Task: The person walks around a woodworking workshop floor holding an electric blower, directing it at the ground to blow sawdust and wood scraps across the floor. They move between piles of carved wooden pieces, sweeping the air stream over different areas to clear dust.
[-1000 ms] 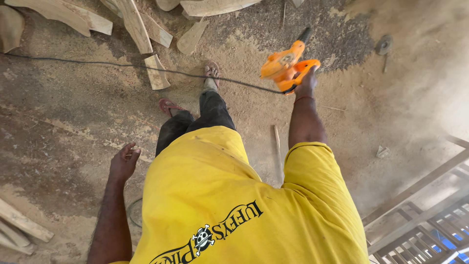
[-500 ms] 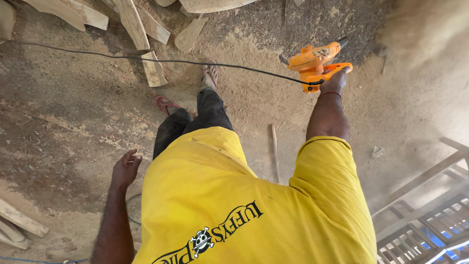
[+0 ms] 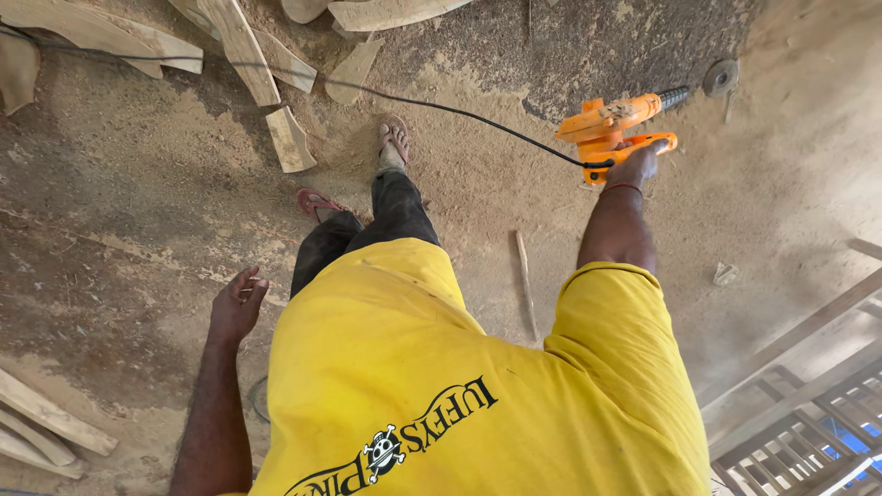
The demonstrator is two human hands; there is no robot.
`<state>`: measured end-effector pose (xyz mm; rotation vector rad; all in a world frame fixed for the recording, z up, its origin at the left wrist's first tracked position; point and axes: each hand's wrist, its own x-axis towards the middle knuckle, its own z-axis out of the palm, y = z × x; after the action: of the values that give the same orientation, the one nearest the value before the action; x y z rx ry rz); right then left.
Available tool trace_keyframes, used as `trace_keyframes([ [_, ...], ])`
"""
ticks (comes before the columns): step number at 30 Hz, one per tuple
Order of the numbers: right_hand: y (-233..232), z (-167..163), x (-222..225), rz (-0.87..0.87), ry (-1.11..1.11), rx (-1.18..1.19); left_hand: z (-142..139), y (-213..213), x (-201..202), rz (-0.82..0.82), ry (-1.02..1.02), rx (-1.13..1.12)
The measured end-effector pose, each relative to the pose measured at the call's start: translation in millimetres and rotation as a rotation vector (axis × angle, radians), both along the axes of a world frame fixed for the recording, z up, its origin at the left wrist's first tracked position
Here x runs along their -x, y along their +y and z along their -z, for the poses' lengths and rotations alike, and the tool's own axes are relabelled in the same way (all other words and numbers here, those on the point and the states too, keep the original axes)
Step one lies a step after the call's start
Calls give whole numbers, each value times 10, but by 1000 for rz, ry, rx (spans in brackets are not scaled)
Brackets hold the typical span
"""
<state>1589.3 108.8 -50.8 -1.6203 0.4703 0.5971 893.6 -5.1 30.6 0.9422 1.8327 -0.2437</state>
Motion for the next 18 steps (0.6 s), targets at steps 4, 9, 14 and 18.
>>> trace_keyframes([
  [4, -84, 47, 485, -145, 0, -104, 21, -20, -8, 8, -10, -17],
  [9, -140, 152, 1655, -335, 261, -203, 93, -14, -4, 47, -9, -13],
  [14, -60, 70, 2867, -428, 650, -418, 78, 62, -33, 78, -49, -82],
  [18, 250, -94, 3429, -387, 780, 10, -14, 53, 61, 46, -93, -100],
])
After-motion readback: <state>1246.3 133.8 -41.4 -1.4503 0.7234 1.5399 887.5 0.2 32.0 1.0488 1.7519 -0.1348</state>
